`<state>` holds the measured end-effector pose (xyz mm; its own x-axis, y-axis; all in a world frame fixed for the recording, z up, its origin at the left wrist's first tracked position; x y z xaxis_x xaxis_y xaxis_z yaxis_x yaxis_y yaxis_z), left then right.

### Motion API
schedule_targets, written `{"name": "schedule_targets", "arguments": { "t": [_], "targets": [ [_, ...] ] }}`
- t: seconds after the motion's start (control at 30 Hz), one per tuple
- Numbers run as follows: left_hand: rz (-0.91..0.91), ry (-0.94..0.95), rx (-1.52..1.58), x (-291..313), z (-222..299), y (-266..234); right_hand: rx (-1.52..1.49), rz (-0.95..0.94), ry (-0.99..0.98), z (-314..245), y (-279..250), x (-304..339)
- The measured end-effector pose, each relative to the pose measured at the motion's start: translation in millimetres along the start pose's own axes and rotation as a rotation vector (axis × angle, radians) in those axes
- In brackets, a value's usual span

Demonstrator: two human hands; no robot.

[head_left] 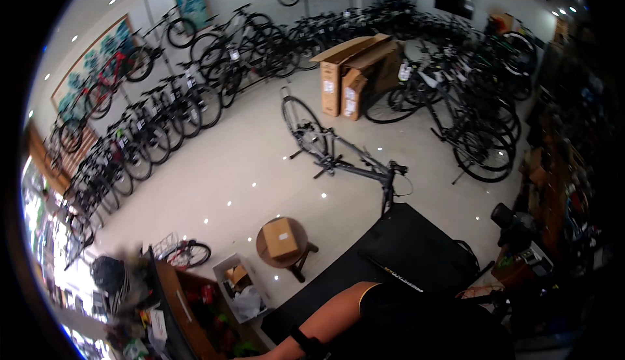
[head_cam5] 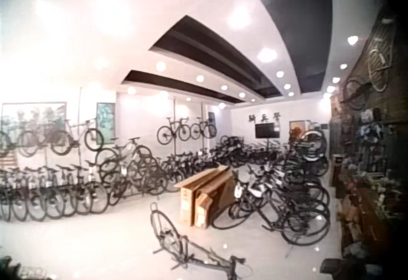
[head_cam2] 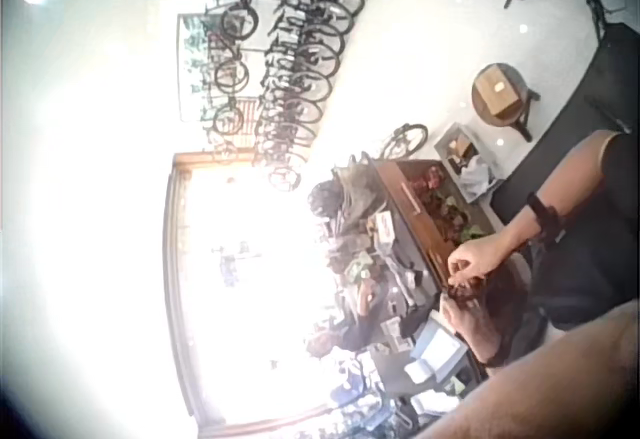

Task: The person picks up a bicycle wheel, removes the tire and inner tube by hand, and places them down. They search through boxes on a shelf, select a new inner tube box, and remove the inner tube from its packaging.

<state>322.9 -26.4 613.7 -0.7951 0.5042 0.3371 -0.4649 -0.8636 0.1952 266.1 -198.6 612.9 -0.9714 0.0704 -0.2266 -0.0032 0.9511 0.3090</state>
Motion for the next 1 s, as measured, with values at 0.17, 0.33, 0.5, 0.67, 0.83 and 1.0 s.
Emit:
{"name": "schedule_targets", "arguments": {
  "t": [0.17, 0.33, 0.5, 0.67, 0.83, 1.0],
  "targets": [
    [-0.084, -0.051, 0.020, -27, -6, 33, 0.263, 0.035, -0.349, 32, -37, 3],
    [0.023, -0.086, -0.141, -22, -6, 33, -0.140, 0.072, 0.188, -16, -47, 17],
    [-0.076, -0.068, -0.289, -4, 8, 20, -0.192, 0.029, 0.108, -6, -33, 7],
    [-0.023, -0.055, -0.199, 47, -9, -9, -0.254, -0.225, 0.243, 12, 4, 8],
    [0.180, -0.072, -0.092, 95, -22, -55, -0.107, -0.341, 0.174, 37, 38, -6],
    [0.334, -0.125, -0.060, 164, -42, -120, 0.220, -0.482, 0.046, 131, 55, -54]
  ]
}}
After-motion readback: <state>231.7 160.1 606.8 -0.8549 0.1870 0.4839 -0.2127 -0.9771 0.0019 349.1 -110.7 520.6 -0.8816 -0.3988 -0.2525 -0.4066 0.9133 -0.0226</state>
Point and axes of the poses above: each hand's wrist, its own x-axis away from the middle knuckle, its own y-axis out of the palm, z = x × y, the point moved 2 cm from there along -x, towards the middle knuckle, and after that the axes turned 14 degrees about -y, right-handed, at the moved point
